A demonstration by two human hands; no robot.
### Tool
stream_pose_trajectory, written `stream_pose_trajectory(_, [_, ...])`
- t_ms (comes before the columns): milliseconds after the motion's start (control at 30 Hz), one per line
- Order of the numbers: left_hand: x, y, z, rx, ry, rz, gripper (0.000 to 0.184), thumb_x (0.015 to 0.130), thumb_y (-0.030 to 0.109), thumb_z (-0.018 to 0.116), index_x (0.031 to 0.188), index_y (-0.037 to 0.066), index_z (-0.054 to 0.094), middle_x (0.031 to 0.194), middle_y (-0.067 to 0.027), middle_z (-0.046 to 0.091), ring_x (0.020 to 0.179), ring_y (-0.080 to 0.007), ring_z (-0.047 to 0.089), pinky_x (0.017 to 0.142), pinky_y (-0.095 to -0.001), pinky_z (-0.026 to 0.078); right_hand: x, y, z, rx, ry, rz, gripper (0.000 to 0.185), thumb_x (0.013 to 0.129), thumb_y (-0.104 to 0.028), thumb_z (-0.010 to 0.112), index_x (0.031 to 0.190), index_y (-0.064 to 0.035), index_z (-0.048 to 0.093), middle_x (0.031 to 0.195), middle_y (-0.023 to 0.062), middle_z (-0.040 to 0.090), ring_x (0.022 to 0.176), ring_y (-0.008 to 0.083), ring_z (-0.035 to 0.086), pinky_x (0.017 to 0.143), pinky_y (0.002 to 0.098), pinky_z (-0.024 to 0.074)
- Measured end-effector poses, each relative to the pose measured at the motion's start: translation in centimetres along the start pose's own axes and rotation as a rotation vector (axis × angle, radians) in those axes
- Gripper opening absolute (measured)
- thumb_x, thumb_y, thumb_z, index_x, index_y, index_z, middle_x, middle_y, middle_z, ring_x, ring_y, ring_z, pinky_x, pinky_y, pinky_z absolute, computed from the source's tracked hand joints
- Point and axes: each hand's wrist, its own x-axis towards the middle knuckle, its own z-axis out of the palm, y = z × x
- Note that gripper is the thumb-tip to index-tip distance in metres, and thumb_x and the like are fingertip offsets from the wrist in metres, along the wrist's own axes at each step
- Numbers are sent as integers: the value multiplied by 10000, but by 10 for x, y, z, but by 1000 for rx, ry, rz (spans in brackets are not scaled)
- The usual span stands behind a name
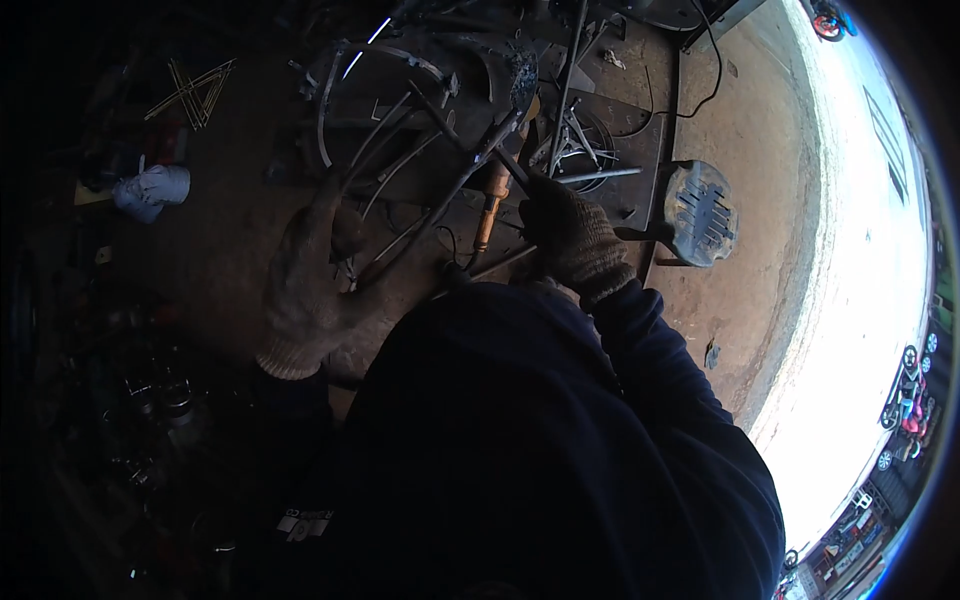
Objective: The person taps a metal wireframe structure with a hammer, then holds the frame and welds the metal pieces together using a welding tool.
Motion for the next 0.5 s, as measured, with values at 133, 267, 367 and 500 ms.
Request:
stream_pose_trajectory(133, [8, -9, -25, -70, -58, -56, 910, 778, 340, 820, 1495, 13, 364, 914, -91, 539, 797, -185, 606, 696, -350, 561, 6, 4, -22, -129, -97, -113, 435, 941, -206, 627, 1337, -39, 558, 1084, 185, 683, 989, 344, 679, 826, 396, 555])
stream_pose_trajectory(267, [17, -20, -33, -162, -202, -258, 858, 792, 230, 788, 1516, 63, 360, 1012, -90, 571, 837, -159, 621, 671, -294, 589, 13, 1, -26, -189, -147, -140, 479, 948, -124, 611, 1410, -47, 510, 1018, 132, 689, 868, 254, 684, 750, 353, 559])
stream_pose_trajectory(367, [17, -24, -30, -223, -173, -244, 856, 766, 80, 751, 1524, 76, 353, 985, -73, 561, 803, -132, 602, 656, -279, 580, 18, -7, -24, -147, -149, -153, 493, 958, -59, 594, 1438, -41, 487, 974, 103, 688, 797, 184, 687, 707, 313, 561])
stream_pose_trajectory(500, [17, -25, -30, -171, -151, -213, 862, 757, 37, 733, 1526, 73, 345, 964, -68, 553, 782, -126, 588, 645, -274, 574, 29, -8, -21, -327, -186, -134, 477, 960, -91, 597, 1425, -53, 499, 1007, 149, 688, 863, 256, 695, 744, 353, 555])
